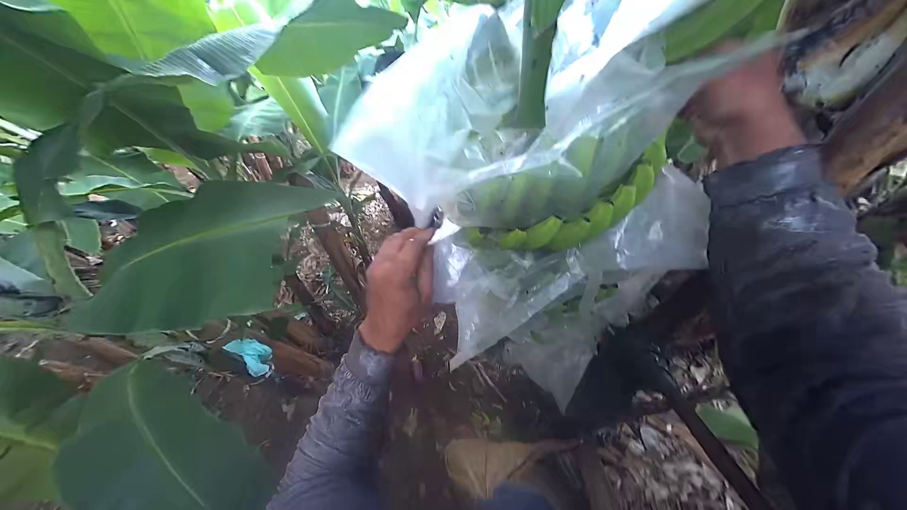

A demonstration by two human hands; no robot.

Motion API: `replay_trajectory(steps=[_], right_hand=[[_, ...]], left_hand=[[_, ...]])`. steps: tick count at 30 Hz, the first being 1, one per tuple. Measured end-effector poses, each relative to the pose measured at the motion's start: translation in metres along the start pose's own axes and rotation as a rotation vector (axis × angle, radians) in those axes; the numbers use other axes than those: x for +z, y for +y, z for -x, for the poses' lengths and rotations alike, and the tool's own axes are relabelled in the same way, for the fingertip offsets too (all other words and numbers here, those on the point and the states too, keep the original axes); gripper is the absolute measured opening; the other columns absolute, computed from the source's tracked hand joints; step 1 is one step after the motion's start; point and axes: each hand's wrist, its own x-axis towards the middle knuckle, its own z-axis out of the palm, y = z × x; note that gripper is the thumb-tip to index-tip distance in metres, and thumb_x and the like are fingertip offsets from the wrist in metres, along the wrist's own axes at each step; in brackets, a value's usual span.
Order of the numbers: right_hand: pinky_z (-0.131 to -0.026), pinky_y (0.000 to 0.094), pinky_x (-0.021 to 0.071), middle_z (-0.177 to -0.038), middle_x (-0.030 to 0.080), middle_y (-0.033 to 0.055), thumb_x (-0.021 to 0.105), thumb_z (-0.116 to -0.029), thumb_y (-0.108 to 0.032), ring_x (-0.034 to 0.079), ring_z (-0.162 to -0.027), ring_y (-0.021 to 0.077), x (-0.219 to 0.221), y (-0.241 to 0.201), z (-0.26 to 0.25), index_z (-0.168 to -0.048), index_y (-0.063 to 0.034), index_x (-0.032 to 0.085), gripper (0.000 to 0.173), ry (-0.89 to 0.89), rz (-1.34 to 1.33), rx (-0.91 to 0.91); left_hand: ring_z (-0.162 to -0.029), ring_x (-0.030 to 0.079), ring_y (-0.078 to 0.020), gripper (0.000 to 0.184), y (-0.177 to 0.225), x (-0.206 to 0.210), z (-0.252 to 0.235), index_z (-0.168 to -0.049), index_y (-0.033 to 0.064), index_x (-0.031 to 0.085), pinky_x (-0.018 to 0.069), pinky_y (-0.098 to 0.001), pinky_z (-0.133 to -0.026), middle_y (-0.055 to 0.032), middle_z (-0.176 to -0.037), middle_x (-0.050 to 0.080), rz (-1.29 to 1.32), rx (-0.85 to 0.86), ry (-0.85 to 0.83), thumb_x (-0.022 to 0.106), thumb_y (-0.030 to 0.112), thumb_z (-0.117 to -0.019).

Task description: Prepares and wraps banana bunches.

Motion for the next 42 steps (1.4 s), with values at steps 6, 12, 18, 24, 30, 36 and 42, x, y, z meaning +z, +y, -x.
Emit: replay_trajectory(steps=[6, 12, 18, 24, 30, 36, 42], right_hand=[[-0.09, 0.0264, 0.0562, -0.109, 0.062, 0.0002, 0.041, -0.1111, -0.017, 0.064, -0.1, 0.0081, -0.045, 0.04, 0.227, -0.126, -0.0024, 0.05, 0.023, 0.128, -0.207, -0.209], [-0.084, 0.0448, 0.0611, -0.122, 0.066, 0.0157, 0.062, -0.1028, -0.028, 0.07, -0.097, 0.0242, -0.033, 0.151, 0.434, -0.136, -0.0041, 0.057, 0.041, -0.527, 0.355, 0.434], [-0.087, 0.0731, 0.0497, -0.134, 0.054, 0.0351, 0.075, -0.0929, -0.033, 0.058, -0.115, 0.0564, -0.022, 0.248, 0.551, -0.145, 0.0017, 0.047, 0.069, -0.748, 0.767, 0.862], [-0.08, 0.0674, 0.0528, -0.099, 0.07, 0.0247, 0.055, -0.1063, -0.022, 0.068, -0.094, 0.0466, -0.011, 0.24, 0.527, -0.111, -0.0023, 0.071, 0.026, -0.862, 0.629, 0.581], [-0.081, 0.0553, 0.0574, -0.096, 0.072, 0.0142, 0.063, -0.1019, -0.018, 0.072, -0.089, 0.033, -0.004, 0.205, 0.495, -0.104, -0.0064, 0.074, 0.016, -0.933, 0.487, 0.221], [-0.089, 0.0524, 0.0565, -0.101, 0.073, 0.0122, 0.063, -0.1018, -0.016, 0.071, -0.094, 0.0303, -0.004, 0.183, 0.475, -0.109, -0.0069, 0.074, 0.016, -0.952, 0.405, 0.124], [-0.094, 0.0514, 0.0538, -0.1, 0.074, 0.0119, 0.058, -0.1038, -0.018, 0.071, -0.097, 0.0291, 0.016, 0.194, 0.463, -0.108, -0.0053, 0.074, 0.021, -1.076, 0.323, 0.103]], left_hand=[[-0.093, 0.071, -0.0145, 0.021, 0.06, 0.022, 0.08, -0.101, 0.0016, 0.073, 0.0626, -0.0342, -0.083, -0.0077, -0.101, 0.074, 0.927, 0.053, -0.337, 0.067, 0.022, -0.0988], [-0.091, 0.071, -0.0142, 0.02, 0.077, 0.088, 0.179, -0.113, -0.0016, 0.072, 0.0619, -0.0348, -0.086, -0.0111, -0.104, 0.074, 0.914, -0.167, -0.944, 0.066, 0.007, -0.097], [-0.094, 0.073, -0.0173, 0.019, 0.105, 0.124, 0.257, -0.115, 0.0027, 0.073, 0.0612, -0.0408, -0.089, -0.0096, -0.107, 0.074, 0.862, -0.32, -1.342, 0.067, 0.008, -0.097], [-0.117, 0.066, -0.0328, 0.023, 0.127, 0.138, 0.311, -0.116, -0.0005, 0.072, 0.0516, -0.0497, -0.105, -0.0189, -0.12, 0.07, 0.615, -0.129, -1.425, 0.067, 0.003, -0.0932], [-0.108, 0.069, -0.0334, 0.016, 0.135, 0.13, 0.307, -0.107, 0.0022, 0.072, 0.0574, -0.0496, -0.093, -0.0149, -0.111, 0.072, 0.347, 0.041, -1.214, 0.061, 0.007, -0.0962], [-0.102, 0.071, -0.0379, 0.026, 0.137, 0.103, 0.306, -0.123, 0.0051, 0.066, 0.0575, -0.0588, -0.087, -0.0198, -0.112, 0.071, 0.137, -0.224, -1.535, 0.059, 0.016, -0.1006], [-0.118, 0.066, -0.0362, 0.034, 0.117, 0.095, 0.326, -0.135, 0.0033, 0.061, 0.0505, -0.0566, -0.104, -0.0221, -0.127, 0.067, 0.363, -0.486, -1.485, 0.053, 0.022, -0.1072]])
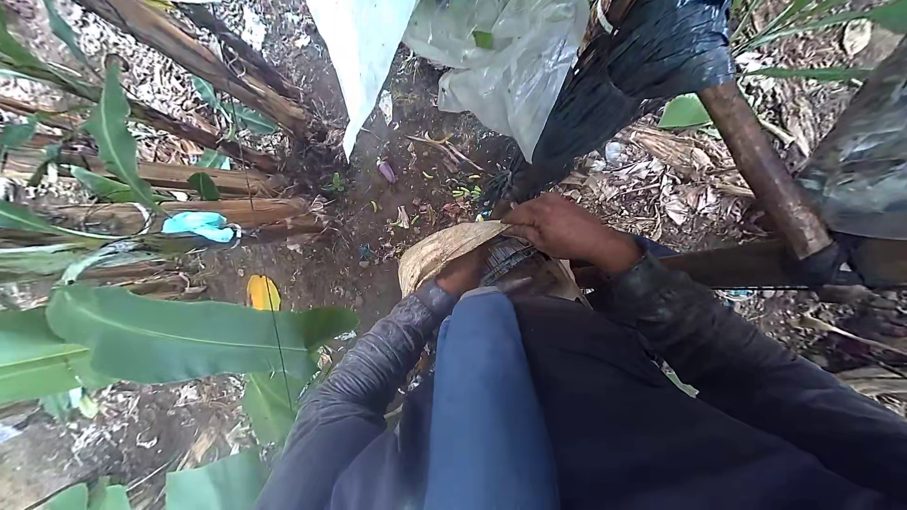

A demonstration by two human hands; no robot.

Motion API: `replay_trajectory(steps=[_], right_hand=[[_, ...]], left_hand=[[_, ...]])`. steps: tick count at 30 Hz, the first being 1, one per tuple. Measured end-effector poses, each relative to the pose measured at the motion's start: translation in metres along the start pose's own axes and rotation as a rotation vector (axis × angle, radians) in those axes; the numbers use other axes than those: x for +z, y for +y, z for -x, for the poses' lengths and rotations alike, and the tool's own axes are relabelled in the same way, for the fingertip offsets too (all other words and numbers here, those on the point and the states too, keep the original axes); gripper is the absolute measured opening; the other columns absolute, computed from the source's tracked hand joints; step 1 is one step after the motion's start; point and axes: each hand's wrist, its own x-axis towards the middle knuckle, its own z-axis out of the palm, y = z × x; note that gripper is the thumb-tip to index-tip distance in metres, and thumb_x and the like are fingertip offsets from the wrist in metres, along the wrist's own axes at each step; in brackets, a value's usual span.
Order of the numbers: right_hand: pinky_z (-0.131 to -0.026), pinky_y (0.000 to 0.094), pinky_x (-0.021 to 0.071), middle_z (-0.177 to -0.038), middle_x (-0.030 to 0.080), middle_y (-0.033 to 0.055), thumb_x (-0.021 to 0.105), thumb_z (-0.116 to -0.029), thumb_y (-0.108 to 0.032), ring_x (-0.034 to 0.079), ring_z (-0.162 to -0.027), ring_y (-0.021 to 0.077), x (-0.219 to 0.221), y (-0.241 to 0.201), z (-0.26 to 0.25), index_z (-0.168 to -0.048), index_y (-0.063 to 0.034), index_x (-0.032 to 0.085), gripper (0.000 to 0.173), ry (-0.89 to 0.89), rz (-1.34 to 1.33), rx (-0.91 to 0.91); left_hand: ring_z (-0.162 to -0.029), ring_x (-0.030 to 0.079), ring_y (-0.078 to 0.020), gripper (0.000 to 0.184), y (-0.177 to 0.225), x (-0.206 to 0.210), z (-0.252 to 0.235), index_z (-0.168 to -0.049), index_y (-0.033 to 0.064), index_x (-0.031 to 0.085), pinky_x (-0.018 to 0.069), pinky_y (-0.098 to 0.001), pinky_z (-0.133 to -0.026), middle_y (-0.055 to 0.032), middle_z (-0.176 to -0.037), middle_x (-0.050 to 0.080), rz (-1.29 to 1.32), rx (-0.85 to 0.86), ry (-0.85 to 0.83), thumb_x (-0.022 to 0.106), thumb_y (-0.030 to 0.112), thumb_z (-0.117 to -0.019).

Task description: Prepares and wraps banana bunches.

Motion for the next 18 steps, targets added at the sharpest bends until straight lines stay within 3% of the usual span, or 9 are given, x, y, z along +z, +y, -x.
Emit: replay_trajectory(steps=[2, 5, 8, 12, 13, 15, 16, 17, 18], right_hand=[[-0.09, 0.0502, 0.0553, -0.098, 0.075, 0.0107, 0.056, -0.1052, -0.021, 0.072, -0.094, 0.0266, -0.003, 0.007, -0.01, -0.106, -0.0056, 0.075, 0.024, -0.039, -0.027, 0.004], [-0.086, 0.0494, 0.0565, -0.095, 0.075, 0.0101, 0.057, -0.1047, -0.021, 0.072, -0.09, 0.0249, -0.014, 0.005, -0.015, -0.103, -0.0063, 0.076, 0.024, -0.058, -0.037, 0.026], [-0.079, 0.0464, 0.0563, -0.086, 0.072, 0.0084, 0.057, -0.1049, -0.021, 0.07, -0.081, 0.0229, -0.021, 0.007, -0.018, -0.096, -0.0064, 0.074, 0.024, -0.044, -0.005, 0.014], [-0.074, 0.0469, 0.0547, -0.08, 0.07, 0.0083, 0.058, -0.1042, -0.022, 0.068, -0.075, 0.0227, -0.026, 0.016, -0.016, -0.094, -0.0073, 0.074, 0.024, -0.014, -0.009, 0.103], [-0.074, 0.049, 0.0541, -0.08, 0.07, 0.0093, 0.059, -0.1037, -0.022, 0.068, -0.075, 0.0242, -0.027, 0.019, -0.015, -0.096, -0.0074, 0.075, 0.023, -0.005, -0.024, 0.156], [-0.076, 0.0519, 0.0531, -0.082, 0.069, 0.0098, 0.059, -0.104, -0.025, 0.067, -0.079, 0.0258, -0.027, 0.026, -0.01, -0.096, -0.0086, 0.074, 0.024, -0.002, -0.038, 0.26], [-0.077, 0.0528, 0.0535, -0.083, 0.07, 0.0104, 0.059, -0.1041, -0.025, 0.068, -0.08, 0.0267, -0.023, 0.031, -0.006, -0.096, -0.0083, 0.074, 0.024, 0.005, -0.035, 0.277], [-0.079, 0.0535, 0.0539, -0.085, 0.071, 0.0112, 0.058, -0.104, -0.023, 0.069, -0.082, 0.0277, -0.018, 0.035, -0.003, -0.098, -0.008, 0.075, 0.023, 0.011, -0.037, 0.284], [-0.081, 0.0541, 0.054, -0.088, 0.072, 0.0121, 0.058, -0.1043, -0.023, 0.07, -0.085, 0.0287, -0.014, 0.039, -0.002, -0.1, -0.0078, 0.076, 0.023, 0.012, -0.041, 0.29]], left_hand=[[-0.124, 0.063, -0.0337, 0.035, -0.002, 0.002, 0.001, -0.136, 0.0032, 0.061, 0.048, -0.0534, -0.109, -0.0211, -0.132, 0.065, 0.029, -0.005, 0.141, 0.051, 0.021, -0.1085], [-0.133, 0.058, -0.0317, 0.036, 0.0, 0.005, -0.011, -0.138, 0.0057, 0.062, 0.0429, -0.0515, -0.115, -0.0184, -0.138, 0.063, -0.015, -0.059, 0.225, 0.046, 0.022, -0.1103], [-0.129, 0.061, -0.0303, 0.034, -0.001, 0.003, -0.036, -0.131, 0.0085, 0.067, 0.0452, -0.0513, -0.112, -0.016, -0.132, 0.067, -0.096, -0.035, 0.32, 0.048, 0.026, -0.109], [-0.129, 0.061, -0.0293, 0.032, 0.003, -0.006, -0.049, -0.132, 0.0089, 0.066, 0.0459, -0.0507, -0.112, -0.015, -0.134, 0.066, -0.092, 0.029, 0.241, 0.047, 0.017, -0.1074], [-0.123, 0.064, -0.0317, 0.029, 0.008, -0.008, -0.043, -0.128, 0.0051, 0.067, 0.0494, -0.0515, -0.108, -0.0175, -0.129, 0.068, -0.106, 0.096, 0.211, 0.049, 0.012, -0.106], [-0.095, 0.072, -0.0334, 0.017, 0.017, -0.012, -0.026, -0.106, 0.0035, 0.072, 0.0599, -0.0529, -0.08, -0.0164, -0.104, 0.071, -0.221, 0.258, 0.249, 0.057, 0.01, -0.1004], [-0.082, 0.071, -0.031, 0.014, 0.02, -0.014, -0.017, -0.096, 0.0054, 0.072, 0.0595, -0.0503, -0.067, -0.0134, -0.092, 0.069, -0.248, 0.345, 0.318, 0.06, 0.012, -0.0977], [-0.075, 0.07, -0.0281, 0.014, 0.022, -0.019, -0.008, -0.09, 0.0072, 0.072, 0.0583, -0.0471, -0.061, -0.0104, -0.084, 0.068, -0.247, 0.415, 0.383, 0.062, 0.014, -0.0962], [-0.075, 0.068, -0.0263, 0.017, 0.025, -0.029, 0.0, -0.086, 0.0089, 0.072, 0.0573, -0.0447, -0.061, -0.0084, -0.082, 0.065, -0.23, 0.455, 0.425, 0.062, 0.017, -0.0964]])
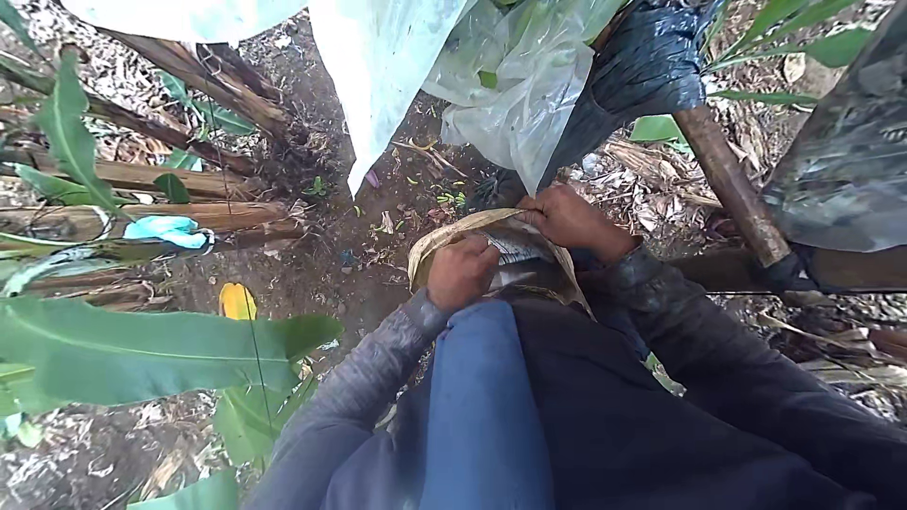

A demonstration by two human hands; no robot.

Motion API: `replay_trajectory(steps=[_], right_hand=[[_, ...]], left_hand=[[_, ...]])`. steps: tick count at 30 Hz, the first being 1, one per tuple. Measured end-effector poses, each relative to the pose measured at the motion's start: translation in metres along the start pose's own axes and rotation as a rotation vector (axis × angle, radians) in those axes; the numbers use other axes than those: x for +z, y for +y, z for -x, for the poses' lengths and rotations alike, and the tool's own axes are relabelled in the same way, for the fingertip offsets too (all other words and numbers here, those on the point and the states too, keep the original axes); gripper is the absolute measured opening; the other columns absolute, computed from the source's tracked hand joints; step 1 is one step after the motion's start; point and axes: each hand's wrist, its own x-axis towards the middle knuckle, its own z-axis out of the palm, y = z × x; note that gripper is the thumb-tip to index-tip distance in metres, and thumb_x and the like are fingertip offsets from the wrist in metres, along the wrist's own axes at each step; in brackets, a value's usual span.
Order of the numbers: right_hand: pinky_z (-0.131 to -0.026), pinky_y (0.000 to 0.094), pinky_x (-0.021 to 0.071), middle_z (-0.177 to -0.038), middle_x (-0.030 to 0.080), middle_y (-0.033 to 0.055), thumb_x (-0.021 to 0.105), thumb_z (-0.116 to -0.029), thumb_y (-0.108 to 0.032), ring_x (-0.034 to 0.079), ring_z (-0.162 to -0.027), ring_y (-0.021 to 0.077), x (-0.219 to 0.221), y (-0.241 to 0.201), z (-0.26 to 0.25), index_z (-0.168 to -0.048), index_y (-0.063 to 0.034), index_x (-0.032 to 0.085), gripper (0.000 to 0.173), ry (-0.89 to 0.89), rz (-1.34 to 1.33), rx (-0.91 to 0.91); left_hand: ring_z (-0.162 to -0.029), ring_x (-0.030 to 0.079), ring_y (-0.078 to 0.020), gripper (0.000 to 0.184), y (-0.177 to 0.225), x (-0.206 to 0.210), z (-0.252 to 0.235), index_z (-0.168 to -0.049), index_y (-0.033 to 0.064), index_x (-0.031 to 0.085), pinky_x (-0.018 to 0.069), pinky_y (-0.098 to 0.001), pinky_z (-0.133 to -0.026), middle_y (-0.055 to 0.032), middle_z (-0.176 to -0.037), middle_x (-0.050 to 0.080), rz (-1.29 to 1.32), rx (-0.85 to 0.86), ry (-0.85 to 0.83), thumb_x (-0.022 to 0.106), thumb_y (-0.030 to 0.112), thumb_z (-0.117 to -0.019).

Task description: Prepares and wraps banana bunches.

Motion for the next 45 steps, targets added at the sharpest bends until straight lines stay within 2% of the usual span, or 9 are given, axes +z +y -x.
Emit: replay_trajectory(steps=[4, 7, 9, 13, 18, 22, 27, 40, 45], right_hand=[[-0.086, 0.0552, 0.0538, -0.094, 0.074, 0.0124, 0.056, -0.1056, -0.024, 0.071, -0.091, 0.0297, 0.01, 0.004, -0.004, -0.104, -0.0088, 0.076, 0.025, -0.031, 0.011, 0.041], [-0.079, 0.0544, 0.0542, -0.089, 0.071, 0.0104, 0.044, -0.1096, -0.038, 0.069, -0.084, 0.0268, 0.005, -0.009, -0.008, -0.099, -0.0082, 0.073, 0.043, -0.054, -0.121, 0.071], [-0.092, 0.0482, 0.0567, -0.108, 0.074, 0.0046, 0.03, -0.1063, -0.059, 0.07, -0.1, 0.0181, -0.016, -0.03, -0.002, -0.119, -0.0119, 0.072, 0.064, -0.049, -0.278, 0.039], [-0.097, 0.0424, 0.0562, -0.127, 0.069, 0.0007, 0.064, -0.0841, -0.071, 0.066, -0.114, 0.0126, -0.068, -0.102, 0.018, -0.148, -0.0195, 0.054, 0.082, -0.073, -0.136, -0.101], [-0.063, 0.0333, 0.0551, -0.084, 0.069, 0.0043, 0.061, -0.1026, -0.019, 0.065, -0.07, 0.0126, -0.078, -0.144, 0.016, -0.111, -0.0092, 0.07, 0.016, 0.363, -0.092, -0.27], [-0.065, 0.0249, 0.0611, -0.089, 0.072, -0.0055, 0.06, -0.1033, -0.019, 0.069, -0.074, 0.0032, -0.099, -0.154, 0.001, -0.113, -0.0144, 0.069, 0.014, 0.477, -0.461, -0.31], [-0.078, 0.0253, 0.0631, -0.093, 0.075, -0.0057, 0.056, -0.1042, -0.014, 0.072, -0.082, 0.0047, -0.096, -0.166, -0.024, -0.113, -0.0139, 0.068, 0.014, 0.407, -0.755, -0.41], [-0.074, 0.0235, 0.0625, -0.087, 0.073, -0.0055, 0.057, -0.103, -0.014, 0.071, -0.078, 0.0009, -0.057, -0.202, -0.079, -0.109, -0.0053, 0.066, 0.014, 0.468, -0.532, -0.466], [-0.072, 0.0241, 0.0615, -0.086, 0.072, -0.0038, 0.056, -0.104, -0.019, 0.07, -0.078, 0.0015, -0.04, -0.205, -0.097, -0.109, -0.0071, 0.067, 0.017, 0.477, -0.529, -0.452]], left_hand=[[-0.113, 0.061, -0.0327, 0.017, -0.005, -0.048, -0.006, -0.096, 0.0046, 0.075, 0.0522, -0.0493, -0.099, -0.016, -0.118, 0.066, 0.209, -0.068, 0.0, 0.062, 0.016, -0.0983], [-0.096, 0.073, -0.0262, 0.018, -0.021, -0.048, -0.013, -0.106, -0.0009, 0.07, 0.0602, -0.0433, -0.087, -0.0149, -0.102, 0.073, 0.249, -0.08, 0.182, 0.058, 0.011, -0.1023], [-0.089, 0.073, -0.0237, 0.018, -0.025, -0.052, -0.021, -0.106, -0.0011, 0.072, 0.0611, -0.0397, -0.082, -0.0137, -0.095, 0.074, 0.201, -0.039, 0.315, 0.059, 0.011, -0.1024], [-0.092, 0.073, -0.0224, 0.014, -0.011, -0.092, -0.043, -0.105, -0.0019, 0.074, 0.0608, -0.0365, -0.085, -0.0146, -0.097, 0.075, 0.194, 0.037, 0.548, 0.065, 0.007, -0.0985], [-0.087, 0.07, -0.0173, 0.039, -0.016, -0.171, -0.042, -0.121, -0.0088, 0.065, 0.0602, -0.036, -0.082, -0.0135, -0.096, 0.073, 0.263, 0.078, 0.658, 0.073, 0.02, -0.0963], [-0.097, 0.071, -0.0132, 0.057, -0.054, -0.211, 0.003, -0.136, -0.0012, 0.059, 0.0623, -0.0355, -0.085, -0.0087, -0.113, 0.073, 0.475, -0.108, 0.548, 0.058, 0.045, -0.1024], [-0.079, 0.071, -0.0114, 0.03, -0.052, -0.194, 0.046, -0.122, 0.0093, 0.071, 0.0623, -0.0299, -0.072, -0.0063, -0.101, 0.074, 1.148, -0.023, 0.635, 0.063, 0.031, -0.1026], [-0.081, 0.07, -0.0153, 0.009, -0.035, -0.217, 0.053, -0.1, -0.0015, 0.074, 0.0622, -0.03, -0.07, -0.0112, -0.105, 0.072, 0.445, -0.204, 1.166, 0.074, 0.003, -0.0916], [-0.074, 0.067, -0.0135, 0.041, -0.042, -0.212, 0.058, -0.119, 0.0027, 0.07, 0.0598, -0.0307, -0.064, -0.0091, -0.106, 0.072, 0.819, -0.173, 1.037, 0.052, 0.038, -0.1072]])
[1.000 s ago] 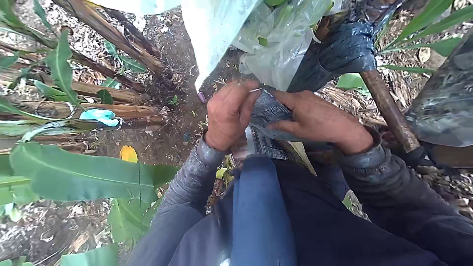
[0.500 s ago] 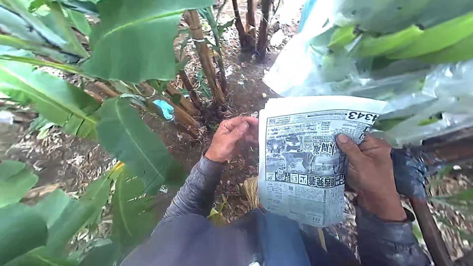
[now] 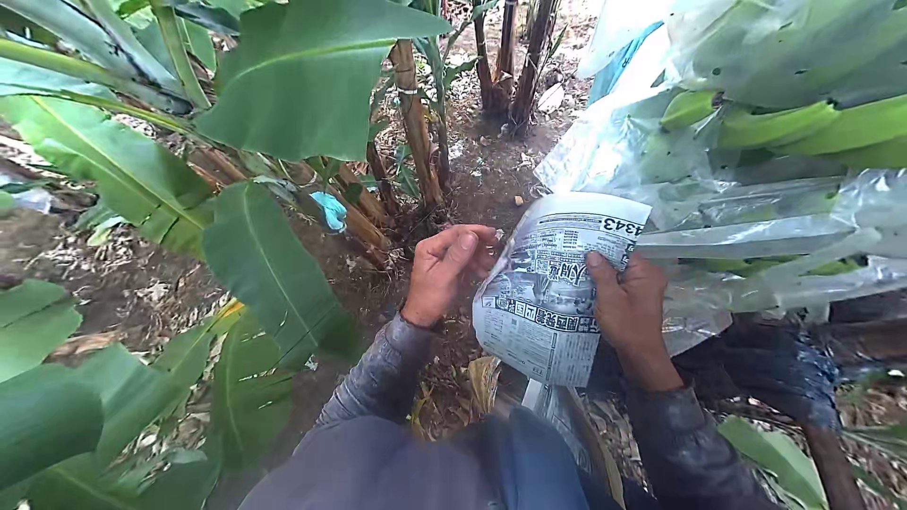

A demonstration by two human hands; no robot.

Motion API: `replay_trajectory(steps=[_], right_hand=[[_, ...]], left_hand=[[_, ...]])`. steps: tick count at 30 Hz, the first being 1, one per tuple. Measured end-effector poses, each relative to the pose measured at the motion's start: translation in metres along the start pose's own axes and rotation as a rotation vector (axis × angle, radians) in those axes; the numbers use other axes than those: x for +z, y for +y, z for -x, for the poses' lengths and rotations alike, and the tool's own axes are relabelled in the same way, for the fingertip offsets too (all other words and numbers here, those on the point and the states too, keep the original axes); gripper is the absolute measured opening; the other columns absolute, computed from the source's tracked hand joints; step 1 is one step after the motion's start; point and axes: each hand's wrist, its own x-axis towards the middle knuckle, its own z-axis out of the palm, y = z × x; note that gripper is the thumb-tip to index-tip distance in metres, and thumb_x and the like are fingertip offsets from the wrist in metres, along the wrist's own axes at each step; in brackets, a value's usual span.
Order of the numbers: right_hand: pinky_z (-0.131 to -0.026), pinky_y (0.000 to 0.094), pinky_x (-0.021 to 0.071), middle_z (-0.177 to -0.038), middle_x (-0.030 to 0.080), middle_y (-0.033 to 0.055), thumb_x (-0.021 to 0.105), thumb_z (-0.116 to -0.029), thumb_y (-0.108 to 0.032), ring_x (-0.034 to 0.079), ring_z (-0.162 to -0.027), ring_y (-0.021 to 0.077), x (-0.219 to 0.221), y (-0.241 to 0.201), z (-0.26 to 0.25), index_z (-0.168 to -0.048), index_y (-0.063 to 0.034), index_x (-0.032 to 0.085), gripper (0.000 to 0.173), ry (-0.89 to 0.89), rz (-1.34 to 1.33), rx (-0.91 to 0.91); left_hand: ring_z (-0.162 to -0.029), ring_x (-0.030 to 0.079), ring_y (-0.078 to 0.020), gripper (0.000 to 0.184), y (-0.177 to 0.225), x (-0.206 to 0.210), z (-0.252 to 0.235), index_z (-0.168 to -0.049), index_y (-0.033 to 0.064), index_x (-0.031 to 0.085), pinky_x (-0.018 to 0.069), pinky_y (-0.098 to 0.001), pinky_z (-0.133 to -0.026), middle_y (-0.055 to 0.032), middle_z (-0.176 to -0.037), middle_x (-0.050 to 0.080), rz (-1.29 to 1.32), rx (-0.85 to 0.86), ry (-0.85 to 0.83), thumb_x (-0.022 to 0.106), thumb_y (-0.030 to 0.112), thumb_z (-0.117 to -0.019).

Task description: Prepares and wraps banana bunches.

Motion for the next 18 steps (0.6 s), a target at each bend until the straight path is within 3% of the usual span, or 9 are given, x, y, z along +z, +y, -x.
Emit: replay_trajectory(steps=[4, 6, 8, 12, 16, 18], right_hand=[[-0.073, 0.0237, 0.0609, -0.086, 0.072, -0.0029, 0.056, -0.1038, -0.018, 0.07, -0.078, 0.0013, 0.009, 0.003, -0.001, -0.109, -0.0071, 0.067, 0.016, -0.013, 0.004, 0.015], [-0.073, 0.0231, 0.0605, -0.087, 0.072, -0.0028, 0.056, -0.104, -0.019, 0.07, -0.078, 0.0009, 0.01, 0.003, -0.001, -0.11, -0.0074, 0.067, 0.017, -0.019, 0.013, 0.021], [-0.073, 0.0235, 0.0601, -0.088, 0.072, -0.0028, 0.057, -0.104, -0.021, 0.069, -0.079, 0.0009, 0.011, 0.003, -0.001, -0.111, -0.008, 0.067, 0.018, -0.033, 0.03, 0.027], [-0.072, 0.0248, 0.0599, -0.087, 0.071, -0.0038, 0.056, -0.1046, -0.024, 0.069, -0.078, 0.0011, 0.014, 0.006, -0.006, -0.111, -0.0098, 0.067, 0.019, -0.047, 0.047, -0.001], [-0.072, 0.0277, 0.0598, -0.087, 0.072, -0.003, 0.056, -0.1051, -0.027, 0.069, -0.078, 0.0031, 0.016, 0.005, -0.012, -0.111, -0.0112, 0.068, 0.021, -0.055, 0.073, 0.011], [-0.075, 0.0363, 0.0599, -0.09, 0.072, 0.0027, 0.056, -0.1048, -0.033, 0.071, -0.082, 0.0114, 0.018, 0.001, -0.011, -0.116, -0.01, 0.066, 0.027, -0.061, 0.263, 0.031]], left_hand=[[-0.069, 0.063, -0.0113, 0.042, 0.001, -0.004, 0.001, -0.124, 0.0035, 0.069, 0.0564, -0.0266, -0.059, -0.0088, -0.1, 0.071, -0.08, -0.015, -0.011, 0.063, 0.038, -0.102], [-0.081, 0.068, -0.0113, 0.039, 0.004, -0.005, 0.002, -0.123, 0.0023, 0.069, 0.0598, -0.0275, -0.07, -0.0078, -0.109, 0.072, -0.199, 0.04, -0.03, 0.064, 0.035, -0.1011], [-0.087, 0.07, -0.0134, 0.024, 0.005, -0.006, 0.001, -0.115, 0.0008, 0.072, 0.0618, -0.0294, -0.075, -0.0092, -0.113, 0.072, -0.295, 0.077, -0.016, 0.064, 0.019, -0.1013], [-0.061, 0.061, -0.0103, 0.016, 0.0, -0.009, -0.003, -0.104, 0.0007, 0.073, 0.0541, -0.0253, -0.054, -0.0062, -0.084, 0.07, -0.319, 0.023, 0.017, 0.062, 0.011, -0.1021], [-0.053, 0.054, -0.0099, 0.018, 0.003, -0.014, 0.001, -0.106, 0.0051, 0.068, 0.0474, -0.0228, -0.047, -0.0044, -0.073, 0.062, -0.239, -0.083, 0.013, 0.056, 0.019, -0.1059], [-0.043, 0.047, -0.0096, 0.02, 0.004, -0.02, 0.009, -0.102, 0.0093, 0.067, 0.0418, -0.0211, -0.038, -0.0055, -0.064, 0.057, -0.096, -0.133, 0.02, 0.057, 0.026, -0.1059]])
